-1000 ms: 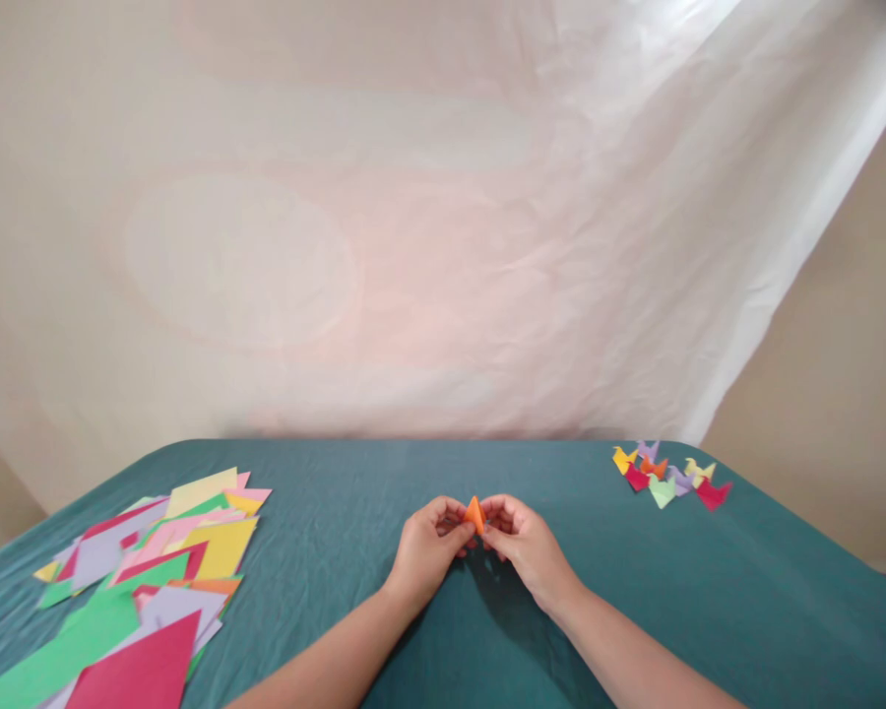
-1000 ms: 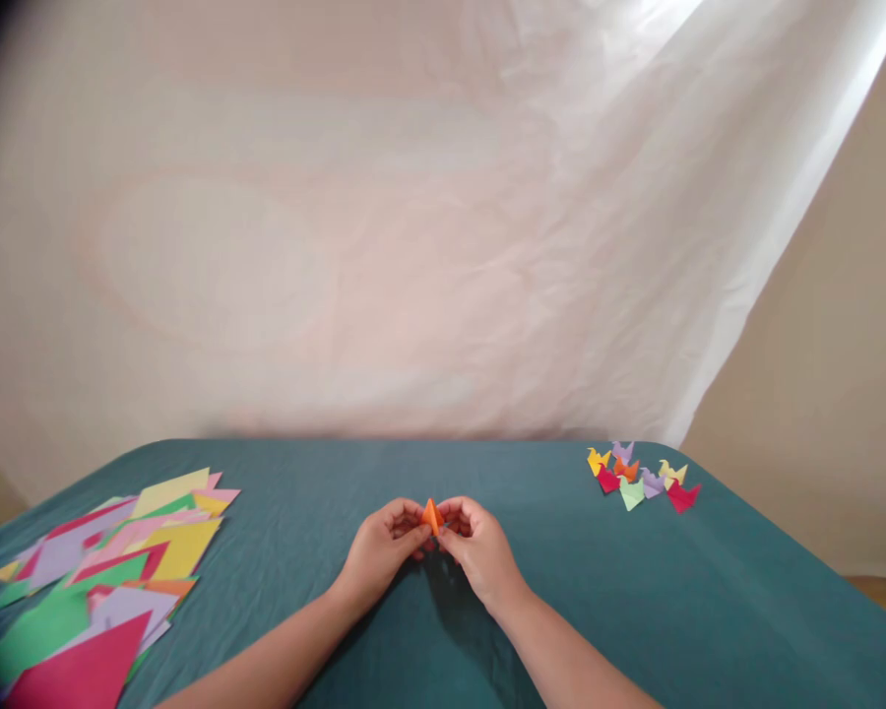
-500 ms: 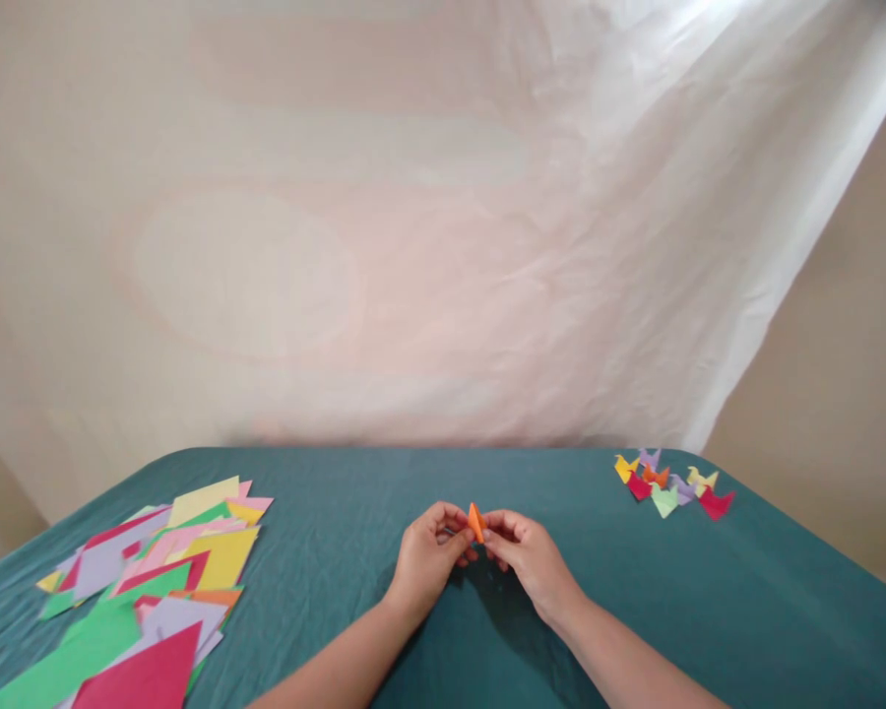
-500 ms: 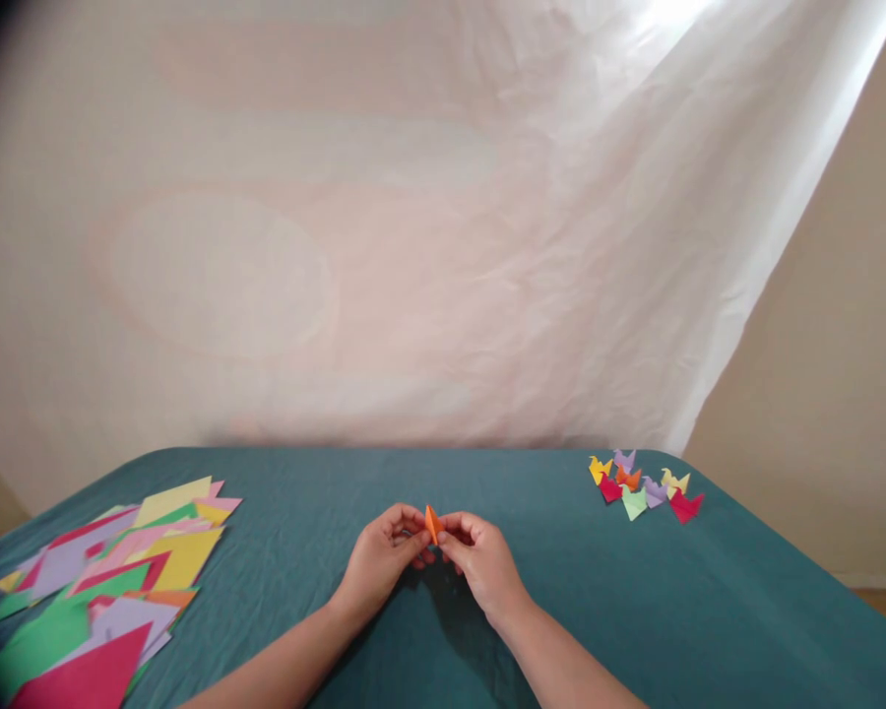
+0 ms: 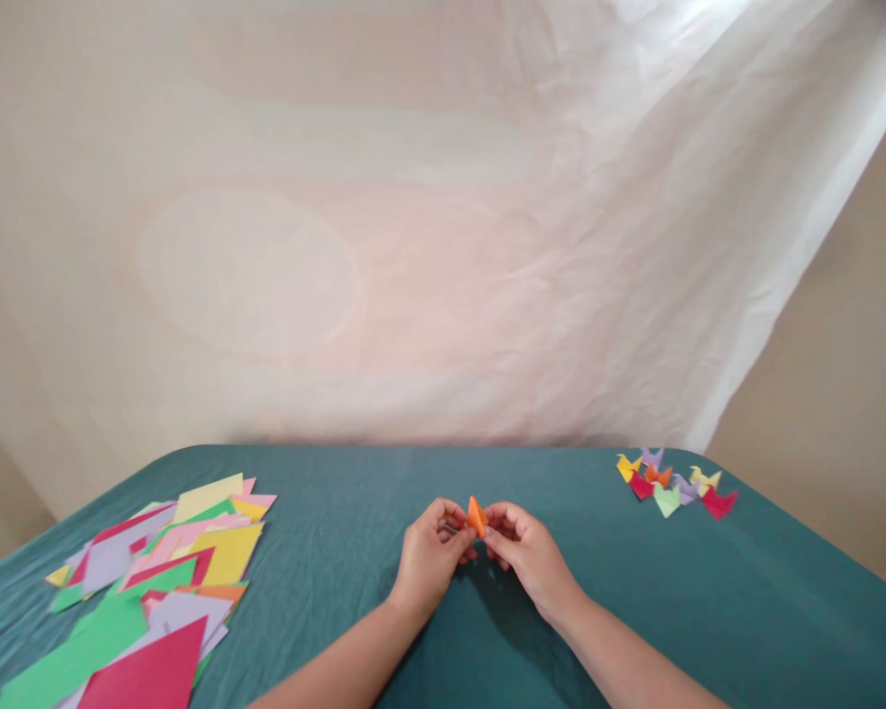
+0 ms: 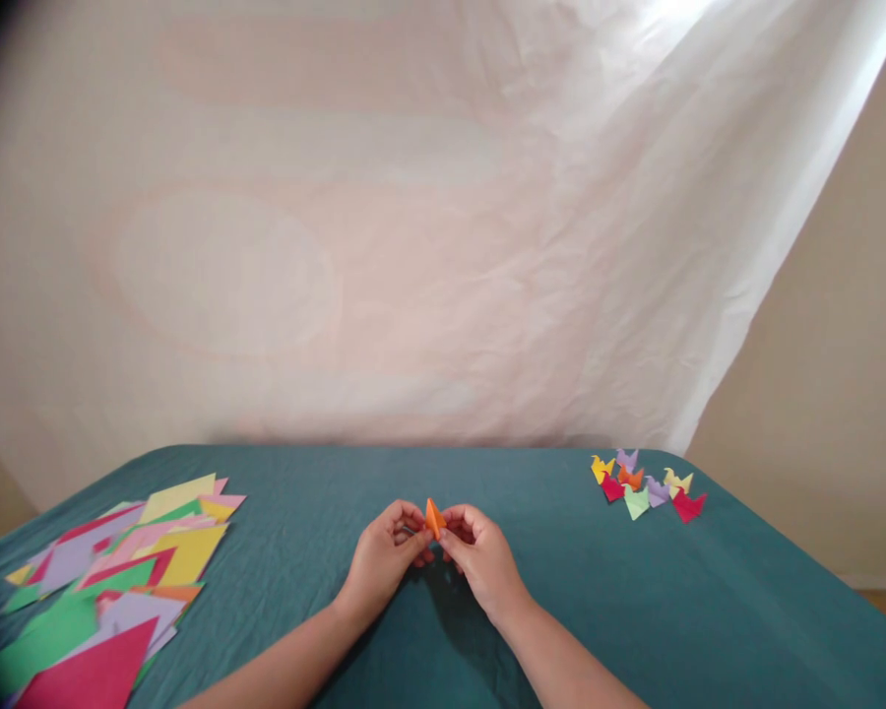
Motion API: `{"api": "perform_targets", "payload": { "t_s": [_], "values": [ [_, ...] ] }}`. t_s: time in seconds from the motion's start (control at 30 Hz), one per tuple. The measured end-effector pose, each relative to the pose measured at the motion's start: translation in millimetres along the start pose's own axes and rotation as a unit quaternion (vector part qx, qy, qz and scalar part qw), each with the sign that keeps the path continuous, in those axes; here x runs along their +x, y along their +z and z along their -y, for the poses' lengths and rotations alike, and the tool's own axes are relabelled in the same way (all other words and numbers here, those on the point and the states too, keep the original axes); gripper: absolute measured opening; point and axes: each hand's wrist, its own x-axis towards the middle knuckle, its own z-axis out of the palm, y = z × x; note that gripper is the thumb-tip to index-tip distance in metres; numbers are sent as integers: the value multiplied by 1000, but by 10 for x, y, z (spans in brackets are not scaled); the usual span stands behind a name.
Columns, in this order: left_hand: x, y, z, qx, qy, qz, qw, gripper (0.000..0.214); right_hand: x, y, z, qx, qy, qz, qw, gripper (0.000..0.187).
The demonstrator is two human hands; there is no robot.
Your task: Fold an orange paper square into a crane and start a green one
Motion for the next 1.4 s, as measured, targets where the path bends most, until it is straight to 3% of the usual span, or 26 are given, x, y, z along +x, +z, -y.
{"api": "perform_targets", "payload": {
  "t_s": [0.37, 0.53, 0.7, 1.4],
  "values": [
    [-54, 13, -28, 61, 28, 7, 998, 14, -38, 45, 83, -5, -32, -14, 999, 27],
    [-60, 14, -23, 51, 17, 34, 998, 20, -43, 55, 103, -24, -52, -62, 996, 20],
    [-74, 20, -46, 31, 5, 72, 997, 25, -38, 54, 91, -61, -66, -49, 995, 11],
    [-78, 21, -86, 19, 7, 82, 996, 16, -71, 61, 138, -97, -78, -79, 989, 20]
  ]
}}
